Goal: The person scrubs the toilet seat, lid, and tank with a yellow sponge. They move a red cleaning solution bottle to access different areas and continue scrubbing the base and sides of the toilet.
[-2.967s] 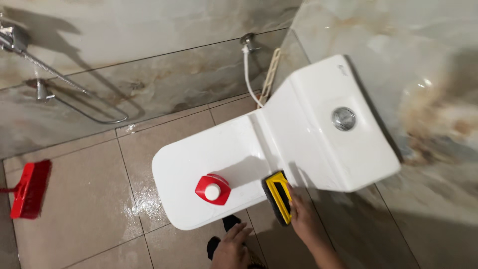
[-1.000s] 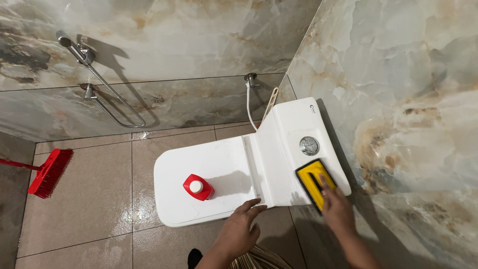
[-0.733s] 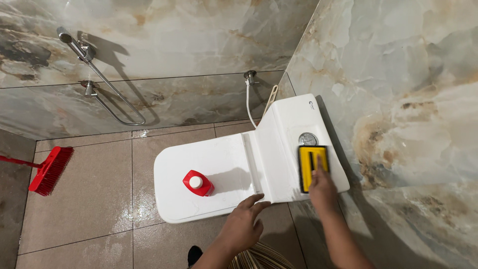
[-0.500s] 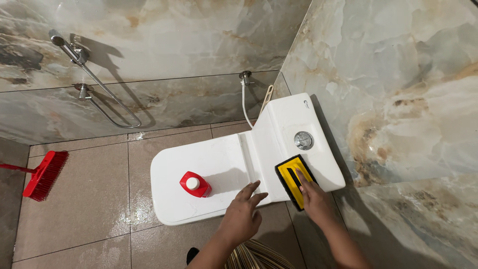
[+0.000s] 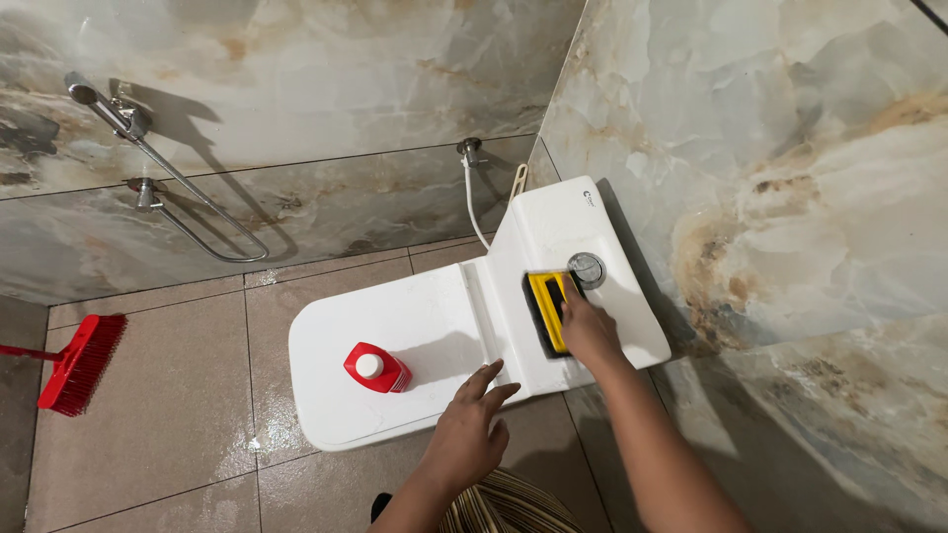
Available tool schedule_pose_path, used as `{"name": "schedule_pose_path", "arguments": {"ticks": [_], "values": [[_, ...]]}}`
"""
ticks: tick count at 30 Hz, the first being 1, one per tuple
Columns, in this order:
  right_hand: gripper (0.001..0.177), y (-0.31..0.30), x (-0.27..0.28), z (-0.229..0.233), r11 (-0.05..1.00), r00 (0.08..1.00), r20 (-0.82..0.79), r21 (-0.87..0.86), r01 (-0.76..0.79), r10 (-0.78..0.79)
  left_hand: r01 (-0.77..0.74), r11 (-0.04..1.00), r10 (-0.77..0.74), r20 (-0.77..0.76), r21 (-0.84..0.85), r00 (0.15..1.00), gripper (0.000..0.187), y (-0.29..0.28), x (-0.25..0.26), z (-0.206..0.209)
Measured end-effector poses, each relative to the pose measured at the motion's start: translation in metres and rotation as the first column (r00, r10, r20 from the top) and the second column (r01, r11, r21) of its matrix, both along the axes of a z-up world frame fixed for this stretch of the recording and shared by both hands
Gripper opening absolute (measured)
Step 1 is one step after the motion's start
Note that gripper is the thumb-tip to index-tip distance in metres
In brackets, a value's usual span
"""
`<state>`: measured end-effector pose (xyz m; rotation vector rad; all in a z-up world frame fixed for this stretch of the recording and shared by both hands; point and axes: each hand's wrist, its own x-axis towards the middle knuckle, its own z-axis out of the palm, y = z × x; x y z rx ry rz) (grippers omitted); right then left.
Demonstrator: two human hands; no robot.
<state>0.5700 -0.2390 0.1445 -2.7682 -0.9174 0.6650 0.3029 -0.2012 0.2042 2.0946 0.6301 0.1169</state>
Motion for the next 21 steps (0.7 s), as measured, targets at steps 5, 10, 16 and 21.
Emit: {"name": "schedule_pose_path", "arguments": {"ticks": [5,10,16,21], "values": [[0.059,-0.04,-0.003,0.0,1.0,0.999,-0.032,-0.023,-0.007,0.006,-0.019,0.999,0.016,-0.065,-0.036,0.998,0.056,0.002,-0.004,0.006],[0.056,0.01,0.011,-0.018,0.999,0.999,-0.032,0.031,-0.037,0.038,-0.044,0.999,0.042,-0.079,-0.03,0.996,0.056,0.001,-0.004,0.01],[0.057,0.042,0.026,-0.016,0.99,1.0,-0.01,0.138,-0.014,0.015,-0.052,0.998,0.051,-0.079,-0.018,0.996,0.055,0.0,-0.005,0.009],[0.056,-0.025,0.013,-0.002,0.997,0.997,-0.034,-0.024,-0.073,0.072,-0.034,0.999,0.033,-0.062,-0.029,0.998,0.056,-0.003,-0.005,0.008]]}}
